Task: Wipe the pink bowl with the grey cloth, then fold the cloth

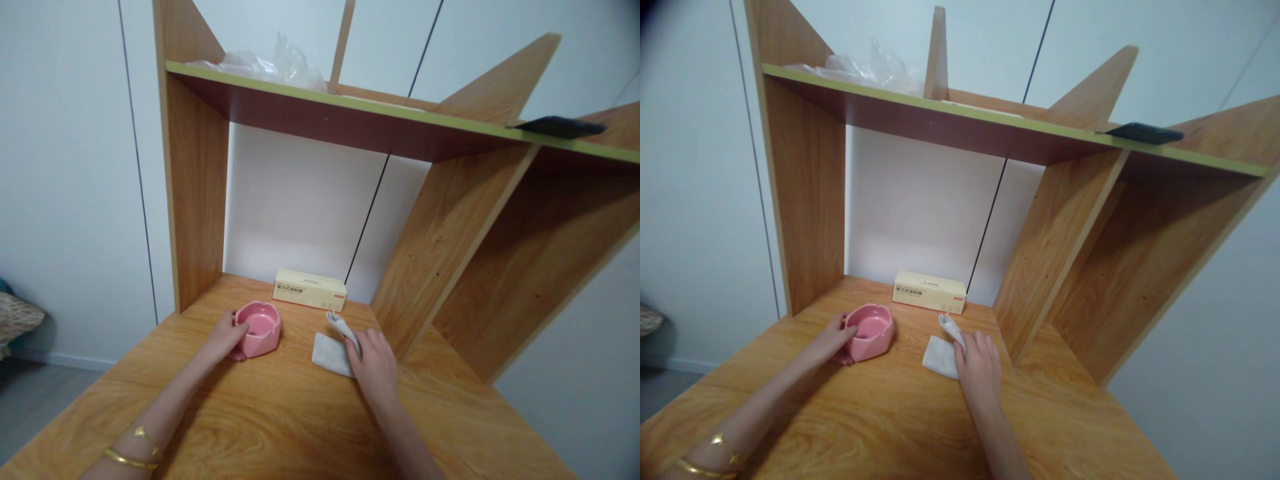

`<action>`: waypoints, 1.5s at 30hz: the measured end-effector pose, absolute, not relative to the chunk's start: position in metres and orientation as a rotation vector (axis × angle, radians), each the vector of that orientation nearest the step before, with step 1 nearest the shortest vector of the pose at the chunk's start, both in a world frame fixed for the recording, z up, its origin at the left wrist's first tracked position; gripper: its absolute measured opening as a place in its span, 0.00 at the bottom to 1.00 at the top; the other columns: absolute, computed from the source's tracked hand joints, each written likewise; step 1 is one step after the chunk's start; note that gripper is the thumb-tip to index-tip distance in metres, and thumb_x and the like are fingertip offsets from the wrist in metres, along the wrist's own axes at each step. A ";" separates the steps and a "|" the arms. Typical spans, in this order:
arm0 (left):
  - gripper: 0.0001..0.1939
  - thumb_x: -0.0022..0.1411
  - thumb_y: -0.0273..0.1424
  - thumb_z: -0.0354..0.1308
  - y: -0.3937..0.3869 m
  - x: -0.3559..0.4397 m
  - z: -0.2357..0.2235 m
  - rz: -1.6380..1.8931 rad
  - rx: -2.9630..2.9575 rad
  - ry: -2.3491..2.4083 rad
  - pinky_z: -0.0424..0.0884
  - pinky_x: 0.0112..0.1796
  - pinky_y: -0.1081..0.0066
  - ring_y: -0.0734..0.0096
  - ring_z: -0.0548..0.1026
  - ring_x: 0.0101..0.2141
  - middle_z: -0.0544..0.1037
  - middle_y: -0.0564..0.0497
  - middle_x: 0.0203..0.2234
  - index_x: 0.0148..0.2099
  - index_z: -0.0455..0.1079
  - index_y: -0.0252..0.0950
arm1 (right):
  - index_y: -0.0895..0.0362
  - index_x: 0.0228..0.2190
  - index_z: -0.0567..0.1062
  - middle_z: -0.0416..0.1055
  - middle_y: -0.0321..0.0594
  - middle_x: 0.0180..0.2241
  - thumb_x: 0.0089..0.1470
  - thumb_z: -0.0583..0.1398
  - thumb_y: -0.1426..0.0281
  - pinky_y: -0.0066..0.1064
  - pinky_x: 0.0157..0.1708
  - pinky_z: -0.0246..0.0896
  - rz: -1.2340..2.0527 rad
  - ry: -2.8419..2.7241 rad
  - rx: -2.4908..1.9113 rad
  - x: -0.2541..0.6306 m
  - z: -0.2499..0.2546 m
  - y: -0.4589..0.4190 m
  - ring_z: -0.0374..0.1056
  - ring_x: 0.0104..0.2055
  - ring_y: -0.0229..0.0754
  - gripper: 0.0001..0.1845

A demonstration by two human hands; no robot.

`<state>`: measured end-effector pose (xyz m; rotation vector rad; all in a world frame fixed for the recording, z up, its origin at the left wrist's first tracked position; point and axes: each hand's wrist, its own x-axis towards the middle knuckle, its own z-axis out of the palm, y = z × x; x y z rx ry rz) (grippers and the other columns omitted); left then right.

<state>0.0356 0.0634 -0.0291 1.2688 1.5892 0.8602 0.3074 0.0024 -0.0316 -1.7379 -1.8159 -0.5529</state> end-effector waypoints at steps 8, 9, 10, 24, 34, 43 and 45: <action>0.27 0.52 0.34 0.50 0.041 0.069 -0.041 0.896 1.067 0.875 0.66 0.18 0.80 0.77 0.69 0.15 0.70 0.55 0.15 0.54 0.52 0.33 | 0.56 0.37 0.71 0.68 0.39 0.29 0.57 0.48 0.63 0.27 0.31 0.56 -0.340 -1.673 -1.571 0.291 -0.035 -0.005 0.65 0.32 0.39 0.16; 0.27 0.51 0.34 0.50 0.039 0.071 -0.040 0.871 1.072 0.855 0.65 0.17 0.81 0.77 0.69 0.14 0.70 0.56 0.14 0.54 0.52 0.33 | 0.56 0.37 0.71 0.68 0.39 0.29 0.57 0.48 0.64 0.27 0.31 0.57 -0.319 -1.675 -1.561 0.290 -0.035 -0.006 0.65 0.32 0.39 0.16; 0.27 0.51 0.35 0.49 0.037 0.074 -0.040 0.856 1.095 0.875 0.63 0.15 0.81 0.77 0.68 0.13 0.69 0.56 0.13 0.54 0.52 0.33 | 0.56 0.37 0.71 0.68 0.39 0.29 0.56 0.48 0.64 0.27 0.32 0.57 -0.299 -1.680 -1.549 0.288 -0.035 -0.006 0.65 0.32 0.39 0.15; 0.24 0.48 0.28 0.51 0.022 0.086 -0.033 1.191 1.665 1.102 0.64 0.47 0.68 0.64 0.69 0.45 0.71 0.46 0.45 0.50 0.61 0.33 | 0.54 0.28 0.72 0.60 0.38 0.30 0.53 0.53 0.64 0.32 0.36 0.58 0.090 -1.772 -1.337 0.255 -0.048 -0.007 0.62 0.35 0.41 0.11; 0.32 0.45 0.28 0.54 0.000 0.092 -0.017 1.002 2.060 1.274 0.60 0.49 0.66 0.63 0.66 0.47 0.67 0.48 0.48 0.56 0.56 0.40 | 0.58 0.43 0.57 0.69 0.40 0.31 0.40 0.59 0.66 0.32 0.31 0.60 0.397 -1.377 -1.646 0.264 -0.062 0.006 0.68 0.31 0.43 0.27; 0.36 0.46 0.33 0.56 -0.020 0.105 0.003 0.633 2.290 1.407 0.66 0.37 0.67 0.61 0.71 0.38 0.64 0.49 0.46 0.58 0.50 0.49 | 0.57 0.51 0.57 0.73 0.43 0.32 0.48 0.54 0.62 0.29 0.27 0.58 0.239 -1.506 -1.931 0.261 -0.039 -0.006 0.71 0.32 0.46 0.29; 0.34 0.47 0.31 0.54 -0.023 0.106 0.007 0.607 2.309 1.431 0.65 0.37 0.68 0.62 0.71 0.38 0.65 0.50 0.45 0.58 0.51 0.50 | 0.57 0.54 0.55 0.73 0.43 0.30 0.49 0.54 0.63 0.31 0.27 0.59 0.050 -1.529 -1.905 0.258 -0.035 -0.010 0.70 0.32 0.47 0.31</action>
